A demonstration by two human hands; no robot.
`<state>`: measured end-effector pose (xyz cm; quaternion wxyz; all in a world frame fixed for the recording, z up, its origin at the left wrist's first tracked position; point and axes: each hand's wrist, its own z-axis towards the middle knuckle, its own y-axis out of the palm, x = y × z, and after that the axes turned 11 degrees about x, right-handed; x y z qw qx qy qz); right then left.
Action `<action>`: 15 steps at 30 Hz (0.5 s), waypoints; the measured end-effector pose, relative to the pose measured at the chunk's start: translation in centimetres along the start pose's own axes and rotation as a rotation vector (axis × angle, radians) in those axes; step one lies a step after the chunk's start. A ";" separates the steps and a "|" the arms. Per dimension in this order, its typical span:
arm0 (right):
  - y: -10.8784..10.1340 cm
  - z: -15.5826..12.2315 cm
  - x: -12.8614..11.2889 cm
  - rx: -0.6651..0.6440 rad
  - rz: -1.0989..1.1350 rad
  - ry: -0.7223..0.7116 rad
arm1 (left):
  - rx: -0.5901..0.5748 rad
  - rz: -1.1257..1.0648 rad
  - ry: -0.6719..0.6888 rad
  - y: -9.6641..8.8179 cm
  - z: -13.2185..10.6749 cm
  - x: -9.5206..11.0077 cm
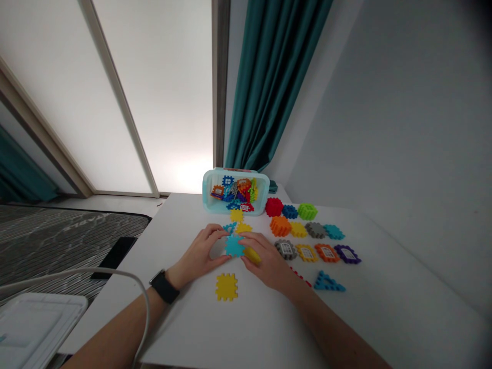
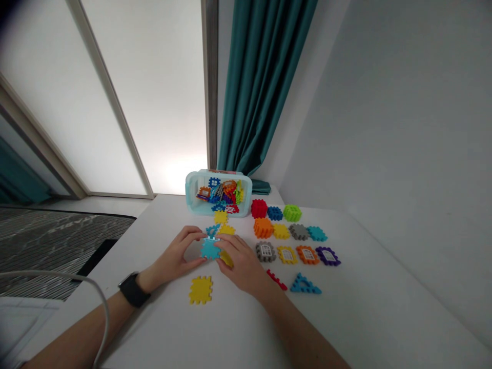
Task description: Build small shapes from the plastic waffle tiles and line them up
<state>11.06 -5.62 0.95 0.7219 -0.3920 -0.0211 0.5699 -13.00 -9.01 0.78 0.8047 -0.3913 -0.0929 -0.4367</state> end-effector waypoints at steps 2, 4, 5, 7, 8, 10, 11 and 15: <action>0.1 0.0 0.0 0.023 -0.004 0.007 | 0.016 0.004 -0.013 0.0 0.0 0.1; 0.2 -0.1 -0.1 0.037 -0.008 0.015 | 0.039 0.002 -0.018 0.0 0.0 0.1; 0.2 -0.1 -0.1 0.040 -0.009 0.019 | 0.043 0.001 -0.017 0.0 0.0 0.1; 0.3 -0.1 -0.2 0.043 -0.011 0.030 | 0.034 -0.001 -0.011 0.1 0.1 0.2; 0.4 -0.1 -0.3 0.043 -0.012 0.036 | 0.025 -0.001 -0.008 0.1 0.1 0.3; 0.4 -0.2 -0.3 0.044 -0.015 0.045 | 0.013 -0.003 -0.009 0.1 0.1 0.4; 0.5 -0.2 -0.3 0.043 -0.017 0.047 | 0.012 -0.003 -0.014 0.1 0.1 0.4; 0.5 -0.3 0.0 0.015 -0.026 0.052 | 0.020 -0.001 -0.028 0.0 0.2 0.2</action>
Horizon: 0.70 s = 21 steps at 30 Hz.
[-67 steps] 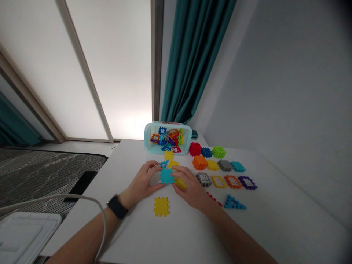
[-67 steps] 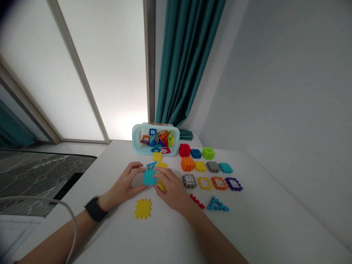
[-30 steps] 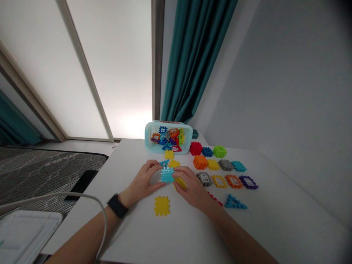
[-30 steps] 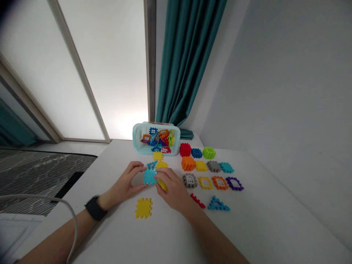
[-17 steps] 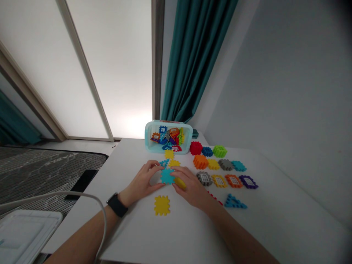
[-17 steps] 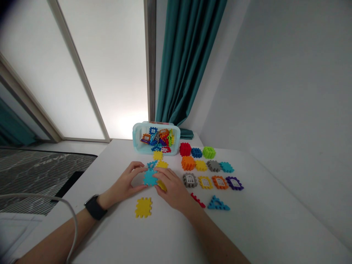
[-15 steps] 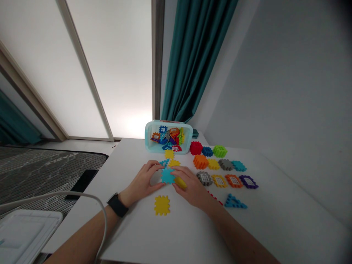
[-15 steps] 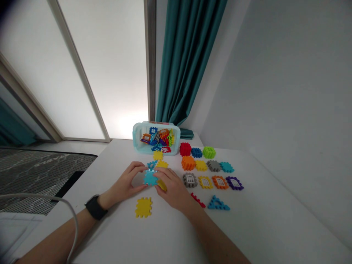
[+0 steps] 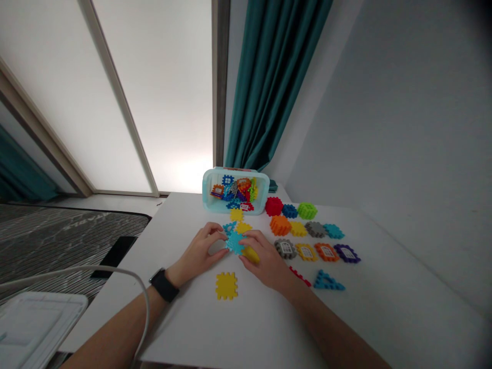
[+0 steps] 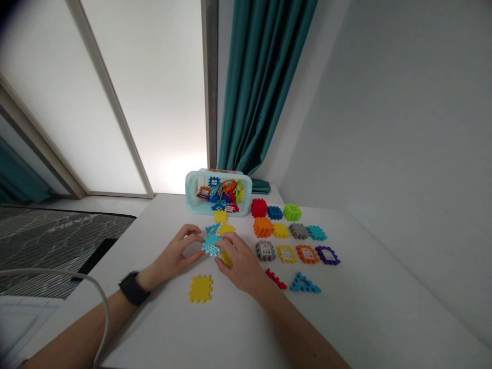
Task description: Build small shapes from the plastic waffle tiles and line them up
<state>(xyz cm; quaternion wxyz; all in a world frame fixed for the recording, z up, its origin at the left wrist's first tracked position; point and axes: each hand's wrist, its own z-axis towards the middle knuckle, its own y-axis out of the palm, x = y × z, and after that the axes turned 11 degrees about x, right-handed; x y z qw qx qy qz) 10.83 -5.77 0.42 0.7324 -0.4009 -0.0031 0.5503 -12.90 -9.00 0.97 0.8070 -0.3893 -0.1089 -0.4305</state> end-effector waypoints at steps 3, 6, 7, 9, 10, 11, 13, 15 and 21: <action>0.0 0.0 0.3 -0.038 -0.006 0.001 | -0.007 0.008 -0.011 -0.1 0.0 -0.5; 0.0 0.0 0.4 -0.065 -0.003 -0.006 | -0.046 0.032 -0.017 -0.2 0.0 -0.9; 0.0 0.0 0.5 -0.069 -0.004 -0.007 | -0.063 0.039 -0.016 -0.3 0.0 -1.0; 0.0 0.0 0.5 -0.078 -0.013 -0.007 | -0.095 0.049 -0.010 -0.4 0.0 -1.1; 0.0 0.0 0.4 -0.084 -0.019 -0.007 | -0.107 0.053 -0.006 -0.4 0.1 -1.1; 0.0 0.0 0.4 -0.095 -0.022 -0.008 | -0.116 0.058 -0.001 -0.5 0.1 -1.1; -0.1 0.0 0.3 -0.119 -0.023 -0.019 | -0.132 0.066 0.011 -0.6 0.1 -1.1; -0.2 0.0 0.1 -0.141 -0.013 -0.031 | -0.136 0.076 0.026 -0.6 0.0 -1.1; -0.4 0.3 -0.3 -0.157 0.021 -0.045 | -0.132 0.123 0.047 -0.4 -0.2 -1.3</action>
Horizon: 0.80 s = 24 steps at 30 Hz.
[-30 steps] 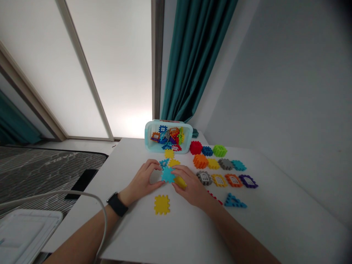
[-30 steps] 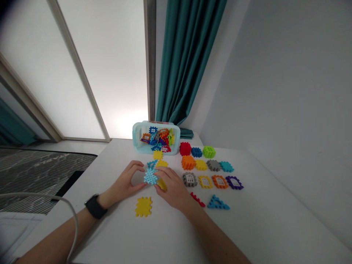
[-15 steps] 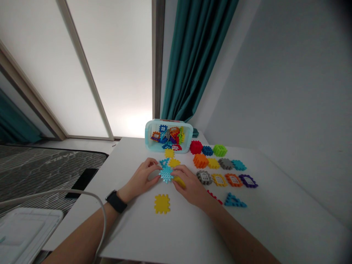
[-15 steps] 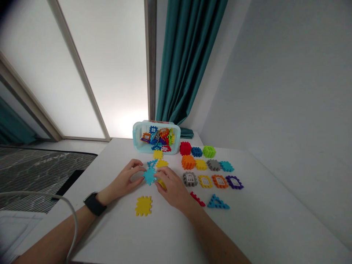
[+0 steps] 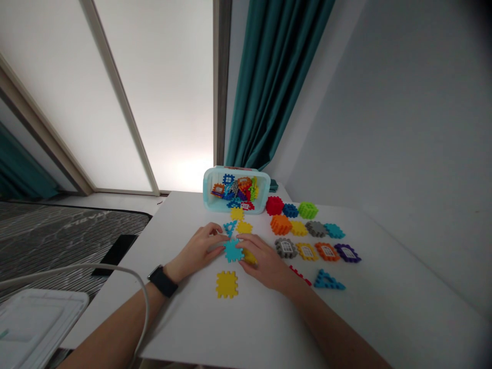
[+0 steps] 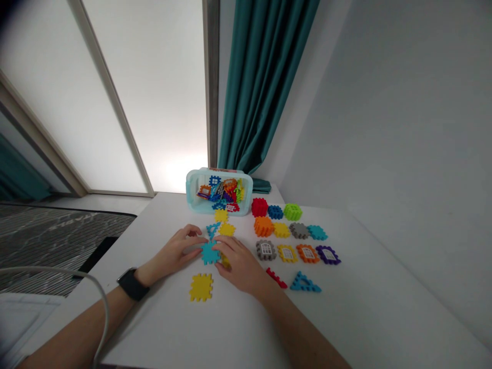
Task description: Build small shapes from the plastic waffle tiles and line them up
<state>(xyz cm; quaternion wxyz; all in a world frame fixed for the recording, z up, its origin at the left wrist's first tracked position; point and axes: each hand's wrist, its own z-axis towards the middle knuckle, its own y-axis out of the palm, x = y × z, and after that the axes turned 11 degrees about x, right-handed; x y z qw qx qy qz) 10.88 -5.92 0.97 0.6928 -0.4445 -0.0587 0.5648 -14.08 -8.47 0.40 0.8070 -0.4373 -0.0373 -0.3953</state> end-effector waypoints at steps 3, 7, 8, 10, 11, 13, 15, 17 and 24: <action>0.0 0.0 -0.1 0.024 -0.002 0.014 | 0.024 0.008 -0.016 0.0 0.1 0.1; 0.0 0.0 0.0 0.051 -0.004 0.033 | 0.037 -0.057 -0.024 -0.2 0.3 0.7; 0.0 0.0 0.1 0.055 -0.001 0.034 | 0.033 -0.075 -0.024 -0.2 0.3 0.8; 0.1 0.0 0.1 0.066 0.005 0.034 | 0.024 -0.086 -0.025 -0.2 0.3 1.1; 0.1 0.0 0.1 0.071 0.008 0.035 | 0.020 -0.079 -0.027 -0.1 0.3 1.1; 0.2 -0.1 0.1 0.073 0.012 0.036 | 0.019 -0.050 -0.028 0.1 0.2 1.1; 0.2 -0.1 0.1 0.067 0.013 0.035 | 0.021 -0.020 -0.019 0.3 0.2 1.0; 0.3 0.0 0.1 0.064 0.014 0.032 | 0.033 0.009 -0.002 0.3 0.1 1.0; 0.3 -0.1 0.4 0.034 -0.009 0.034 | 0.051 0.072 0.049 0.1 0.3 1.2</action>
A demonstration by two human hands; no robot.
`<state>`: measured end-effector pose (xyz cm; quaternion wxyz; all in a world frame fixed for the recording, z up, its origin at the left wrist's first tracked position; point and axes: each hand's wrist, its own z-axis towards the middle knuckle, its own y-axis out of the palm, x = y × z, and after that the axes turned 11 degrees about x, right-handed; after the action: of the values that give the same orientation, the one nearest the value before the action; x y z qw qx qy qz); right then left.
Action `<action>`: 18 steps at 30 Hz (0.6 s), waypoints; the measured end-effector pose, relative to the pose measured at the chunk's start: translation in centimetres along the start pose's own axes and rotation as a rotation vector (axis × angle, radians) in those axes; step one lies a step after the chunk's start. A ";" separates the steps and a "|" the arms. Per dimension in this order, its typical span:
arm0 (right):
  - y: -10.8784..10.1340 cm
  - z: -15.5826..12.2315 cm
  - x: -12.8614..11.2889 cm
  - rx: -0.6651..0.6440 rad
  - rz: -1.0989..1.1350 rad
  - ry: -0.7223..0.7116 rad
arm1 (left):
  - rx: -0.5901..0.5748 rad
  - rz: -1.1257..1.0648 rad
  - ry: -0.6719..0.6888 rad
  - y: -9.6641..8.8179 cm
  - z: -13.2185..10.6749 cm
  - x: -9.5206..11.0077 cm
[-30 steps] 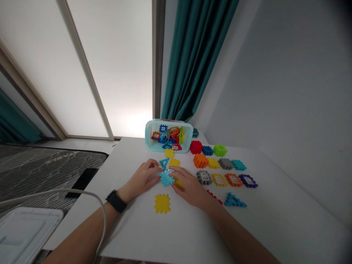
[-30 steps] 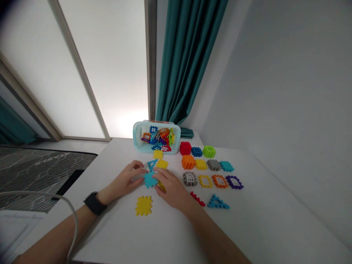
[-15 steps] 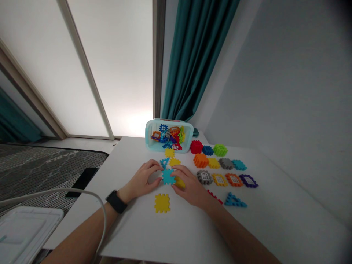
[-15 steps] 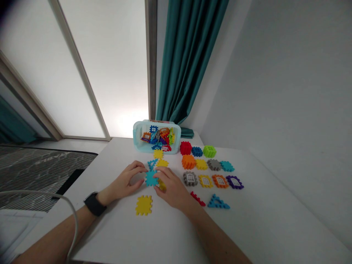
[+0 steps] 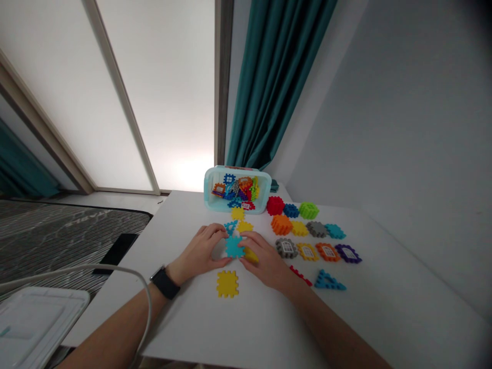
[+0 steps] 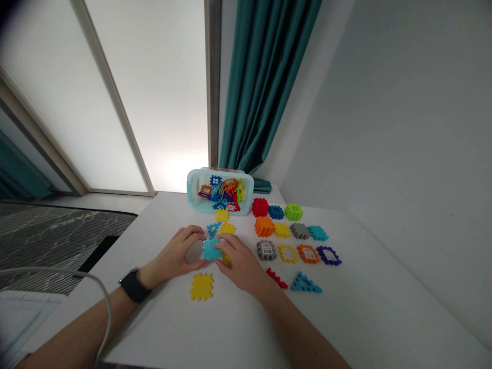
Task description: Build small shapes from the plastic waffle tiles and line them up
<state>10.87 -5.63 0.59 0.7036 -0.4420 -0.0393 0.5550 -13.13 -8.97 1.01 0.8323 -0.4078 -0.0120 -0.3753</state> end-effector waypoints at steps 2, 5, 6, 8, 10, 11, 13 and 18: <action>0.0 0.0 0.0 -0.007 -0.019 0.002 | -0.004 0.008 0.001 -0.1 0.0 0.0; -0.1 -0.1 0.1 -0.022 -0.036 -0.008 | -0.024 0.006 0.002 -0.2 0.0 -0.1; -0.1 -0.1 0.1 -0.031 -0.035 -0.015 | -0.033 0.002 0.003 -0.2 0.0 -0.1; -0.1 -0.1 0.1 -0.043 -0.029 -0.030 | -0.046 -0.004 0.005 -0.3 0.0 -0.2; 0.0 -0.1 0.2 -0.035 -0.028 -0.031 | -0.047 -0.008 0.002 -0.3 0.0 -0.2; 0.0 -0.1 0.2 -0.024 -0.029 -0.024 | -0.041 -0.011 -0.002 -0.3 0.0 -0.2; 0.0 -0.1 0.2 -0.002 -0.030 -0.003 | -0.014 -0.021 -0.023 -0.2 0.0 -0.2; 0.3 -0.2 0.3 0.051 -0.031 0.018 | 0.029 -0.060 -0.062 0.0 0.1 -0.1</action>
<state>10.82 -5.52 0.18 0.7233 -0.4284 -0.0256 0.5410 -13.20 -8.84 1.01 0.8256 -0.4067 -0.0554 -0.3871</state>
